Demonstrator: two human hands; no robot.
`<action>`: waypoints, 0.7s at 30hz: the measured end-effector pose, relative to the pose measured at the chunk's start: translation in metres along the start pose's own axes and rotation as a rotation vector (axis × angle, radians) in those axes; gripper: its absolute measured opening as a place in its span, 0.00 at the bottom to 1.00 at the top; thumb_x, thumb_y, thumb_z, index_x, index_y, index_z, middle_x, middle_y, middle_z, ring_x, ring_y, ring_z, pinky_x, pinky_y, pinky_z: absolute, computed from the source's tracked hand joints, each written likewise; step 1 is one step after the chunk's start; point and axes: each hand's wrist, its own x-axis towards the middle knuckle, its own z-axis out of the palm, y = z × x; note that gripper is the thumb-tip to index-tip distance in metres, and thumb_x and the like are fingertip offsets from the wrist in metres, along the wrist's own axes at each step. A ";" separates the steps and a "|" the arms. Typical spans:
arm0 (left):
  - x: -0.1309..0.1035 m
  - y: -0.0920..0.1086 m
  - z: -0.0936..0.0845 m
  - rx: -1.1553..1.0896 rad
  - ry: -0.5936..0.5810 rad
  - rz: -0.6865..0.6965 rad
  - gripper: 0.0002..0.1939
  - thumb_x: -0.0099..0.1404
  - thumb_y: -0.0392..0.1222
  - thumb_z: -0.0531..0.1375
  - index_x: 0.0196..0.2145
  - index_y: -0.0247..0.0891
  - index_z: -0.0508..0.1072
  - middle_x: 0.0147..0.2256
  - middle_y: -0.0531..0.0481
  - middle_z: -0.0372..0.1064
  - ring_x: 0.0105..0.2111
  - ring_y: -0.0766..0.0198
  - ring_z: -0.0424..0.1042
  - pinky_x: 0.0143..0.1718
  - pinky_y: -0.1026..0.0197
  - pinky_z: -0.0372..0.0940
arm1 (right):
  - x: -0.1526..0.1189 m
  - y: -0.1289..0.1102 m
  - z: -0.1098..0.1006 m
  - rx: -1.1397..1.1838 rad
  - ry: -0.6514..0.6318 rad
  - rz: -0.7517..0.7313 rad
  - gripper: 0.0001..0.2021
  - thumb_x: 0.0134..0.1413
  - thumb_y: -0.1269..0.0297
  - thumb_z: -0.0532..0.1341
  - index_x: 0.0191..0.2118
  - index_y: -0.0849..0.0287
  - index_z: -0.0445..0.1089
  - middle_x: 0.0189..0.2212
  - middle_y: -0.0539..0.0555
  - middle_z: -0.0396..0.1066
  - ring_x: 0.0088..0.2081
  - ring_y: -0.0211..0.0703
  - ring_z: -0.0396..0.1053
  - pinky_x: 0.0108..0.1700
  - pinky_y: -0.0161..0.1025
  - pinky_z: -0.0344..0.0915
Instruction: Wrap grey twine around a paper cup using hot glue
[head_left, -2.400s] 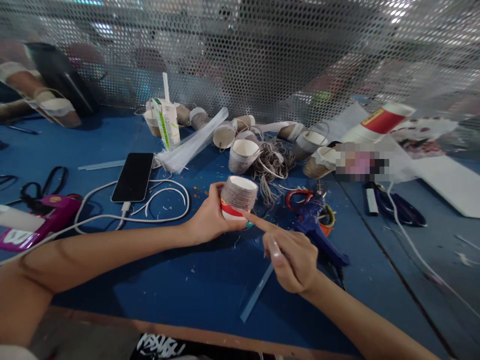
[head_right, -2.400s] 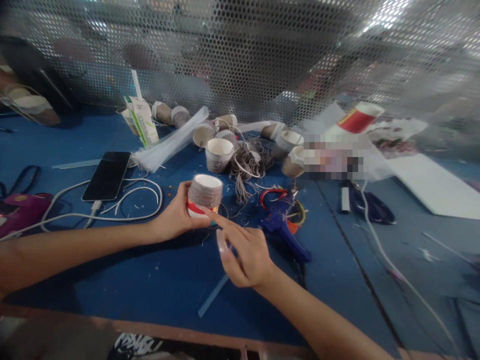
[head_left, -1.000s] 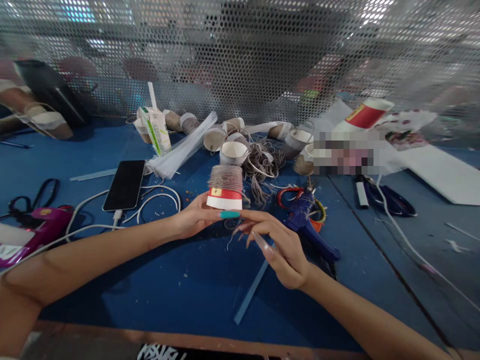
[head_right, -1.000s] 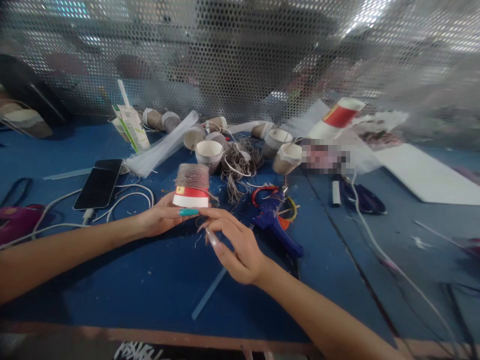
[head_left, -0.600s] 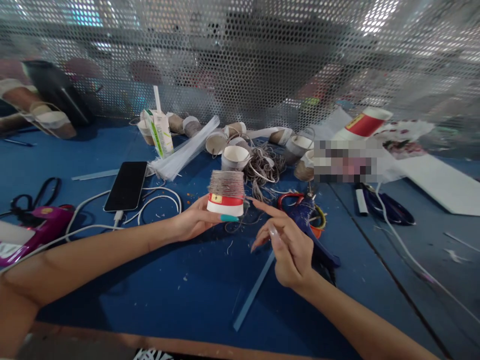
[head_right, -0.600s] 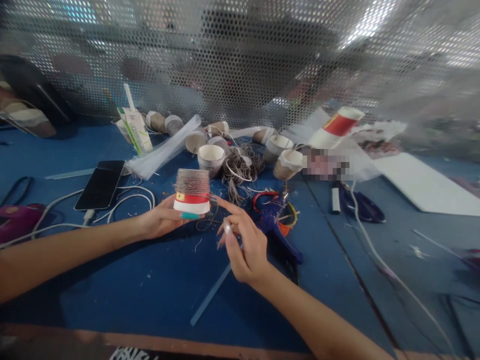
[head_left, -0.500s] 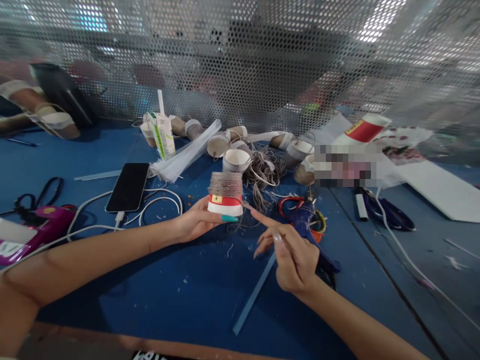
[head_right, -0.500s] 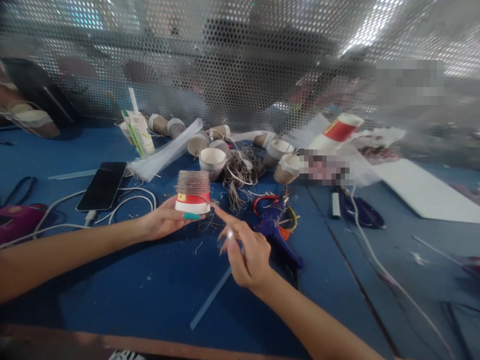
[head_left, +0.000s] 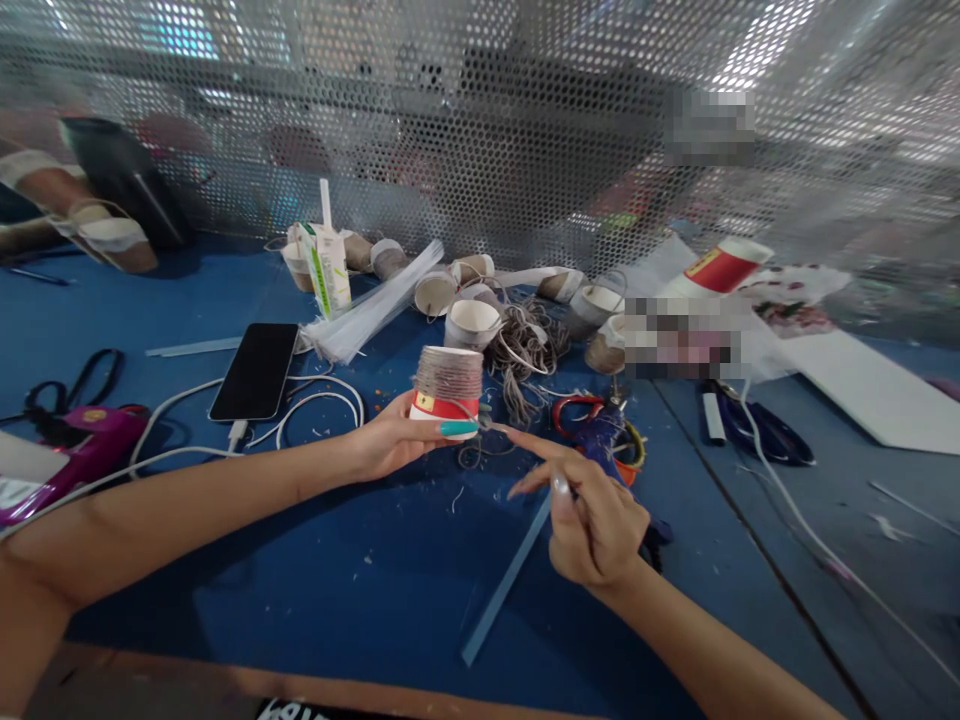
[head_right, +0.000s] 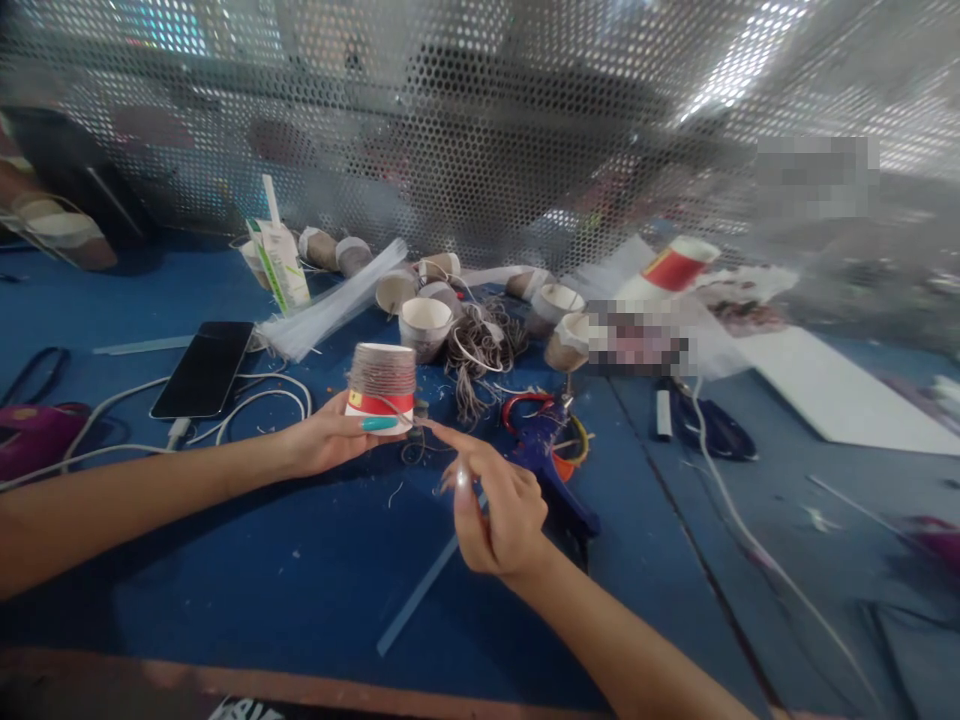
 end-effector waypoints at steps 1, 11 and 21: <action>0.000 0.000 0.000 -0.003 -0.002 -0.010 0.31 0.38 0.36 0.77 0.42 0.34 0.76 0.39 0.45 0.79 0.40 0.58 0.77 0.49 0.56 0.68 | 0.003 0.000 -0.002 -0.042 0.033 0.008 0.09 0.60 0.76 0.51 0.37 0.58 0.65 0.36 0.57 0.77 0.31 0.40 0.75 0.30 0.36 0.71; -0.001 0.000 -0.005 -0.005 -0.059 -0.087 0.26 0.48 0.40 0.74 0.45 0.31 0.74 0.41 0.41 0.79 0.42 0.56 0.79 0.49 0.55 0.69 | 0.028 0.007 -0.049 -0.825 -0.521 0.628 0.21 0.51 0.56 0.61 0.47 0.65 0.62 0.46 0.70 0.66 0.47 0.67 0.68 0.43 0.58 0.70; -0.002 0.006 -0.004 -0.005 -0.188 -0.167 0.27 0.49 0.34 0.72 0.48 0.32 0.73 0.45 0.41 0.78 0.43 0.56 0.78 0.51 0.55 0.68 | 0.023 0.024 -0.075 -0.756 -0.780 0.690 0.09 0.44 0.69 0.60 0.33 0.58 0.59 0.37 0.58 0.60 0.39 0.51 0.68 0.40 0.44 0.69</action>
